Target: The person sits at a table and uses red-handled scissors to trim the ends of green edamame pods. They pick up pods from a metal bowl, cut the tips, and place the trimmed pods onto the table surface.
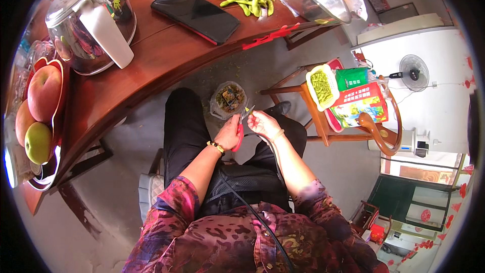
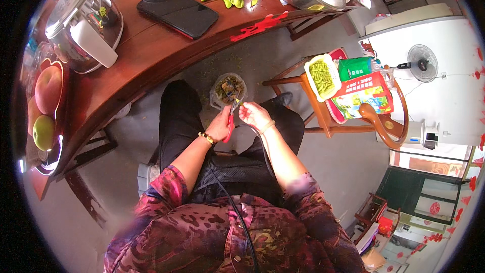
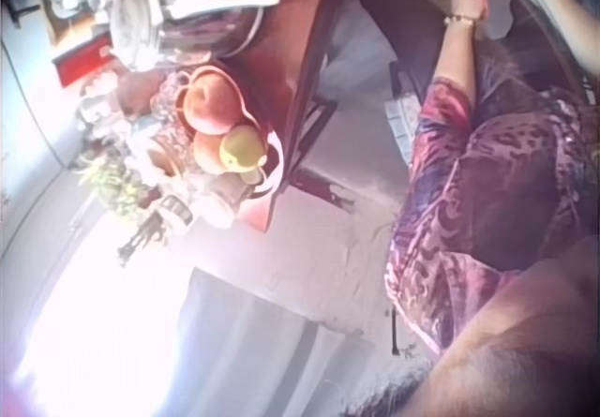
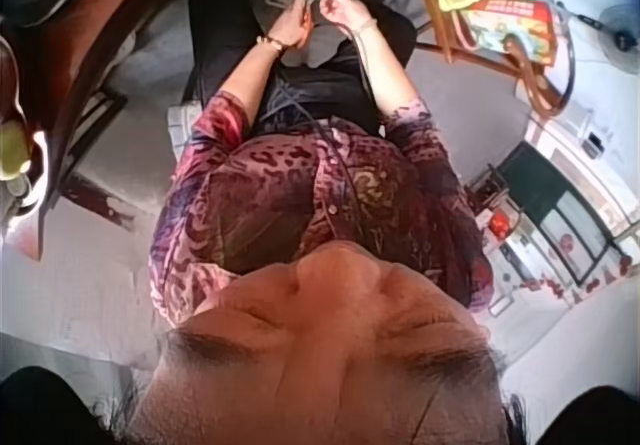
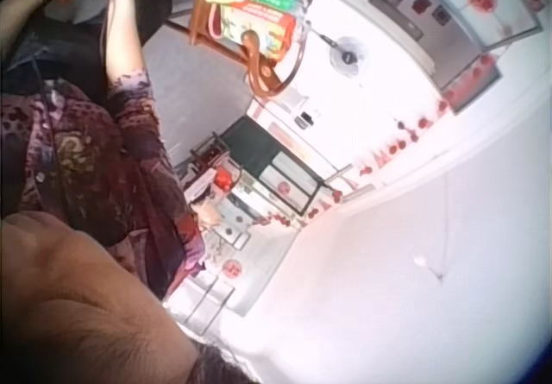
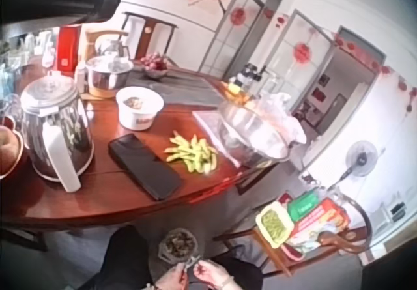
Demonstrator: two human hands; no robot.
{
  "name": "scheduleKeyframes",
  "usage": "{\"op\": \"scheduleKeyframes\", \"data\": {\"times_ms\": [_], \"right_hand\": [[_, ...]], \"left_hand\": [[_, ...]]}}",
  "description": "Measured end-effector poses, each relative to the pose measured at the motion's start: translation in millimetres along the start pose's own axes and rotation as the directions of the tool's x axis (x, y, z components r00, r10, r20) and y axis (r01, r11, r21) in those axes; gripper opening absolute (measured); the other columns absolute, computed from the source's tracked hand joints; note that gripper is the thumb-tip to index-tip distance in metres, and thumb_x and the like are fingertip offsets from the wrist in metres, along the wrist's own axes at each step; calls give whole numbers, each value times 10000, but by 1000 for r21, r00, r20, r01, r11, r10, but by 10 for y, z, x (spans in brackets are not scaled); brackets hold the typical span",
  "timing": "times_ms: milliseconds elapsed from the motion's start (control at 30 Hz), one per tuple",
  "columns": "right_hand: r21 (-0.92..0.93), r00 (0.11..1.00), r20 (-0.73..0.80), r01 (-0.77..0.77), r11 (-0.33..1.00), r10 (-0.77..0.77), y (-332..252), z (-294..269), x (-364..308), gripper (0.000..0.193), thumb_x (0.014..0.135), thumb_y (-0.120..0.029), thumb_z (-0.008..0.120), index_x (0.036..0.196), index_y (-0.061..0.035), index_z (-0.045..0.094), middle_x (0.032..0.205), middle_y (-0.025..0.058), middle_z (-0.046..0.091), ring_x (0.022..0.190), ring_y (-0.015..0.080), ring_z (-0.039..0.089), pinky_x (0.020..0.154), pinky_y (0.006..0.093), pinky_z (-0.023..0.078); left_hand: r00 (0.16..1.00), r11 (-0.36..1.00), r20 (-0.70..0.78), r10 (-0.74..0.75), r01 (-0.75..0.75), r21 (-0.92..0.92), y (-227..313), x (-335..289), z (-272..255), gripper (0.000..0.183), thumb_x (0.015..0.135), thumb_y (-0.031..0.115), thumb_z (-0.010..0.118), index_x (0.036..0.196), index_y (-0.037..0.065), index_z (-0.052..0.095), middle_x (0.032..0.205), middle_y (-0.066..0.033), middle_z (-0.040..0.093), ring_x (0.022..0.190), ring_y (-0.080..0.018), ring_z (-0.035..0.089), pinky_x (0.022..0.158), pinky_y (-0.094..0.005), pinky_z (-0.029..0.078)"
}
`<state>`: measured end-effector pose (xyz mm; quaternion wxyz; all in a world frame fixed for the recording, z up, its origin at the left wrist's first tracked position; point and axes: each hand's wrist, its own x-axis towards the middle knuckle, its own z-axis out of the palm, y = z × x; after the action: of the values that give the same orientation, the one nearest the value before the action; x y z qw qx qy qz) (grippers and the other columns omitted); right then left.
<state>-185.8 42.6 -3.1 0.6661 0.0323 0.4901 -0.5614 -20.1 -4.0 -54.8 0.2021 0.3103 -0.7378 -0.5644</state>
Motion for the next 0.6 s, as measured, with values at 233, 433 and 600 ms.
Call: {"op": "scheduleKeyframes", "data": {"times_ms": [233,433,600], "right_hand": [[-199,999,27,50,979,-46,69,8,-44,108,846,-108,548,920,-32,526,827,81,584,748,170,579,686,292,498],[-253,999,3,53,966,-54,34,52,-57,103,842,-101,555,900,-27,514,818,77,581,733,160,576,668,285,501],[-309,995,43,97,946,-88,38,-32,14,80,840,-84,551,870,-27,505,784,78,575,695,157,572,635,277,497]], "left_hand": [[999,999,20,34,-34,-18,28,-1,-22,506,715,72,528,1167,4,310,922,-262,516,902,-399,508,767,-408,413],[992,998,113,-60,57,24,50,1,-33,472,717,89,556,1119,3,323,847,-255,541,828,-412,530,705,-435,427],[992,997,117,-46,37,74,3,-12,-25,414,734,103,556,1079,20,341,779,-242,571,750,-419,550,632,-463,424]]}}
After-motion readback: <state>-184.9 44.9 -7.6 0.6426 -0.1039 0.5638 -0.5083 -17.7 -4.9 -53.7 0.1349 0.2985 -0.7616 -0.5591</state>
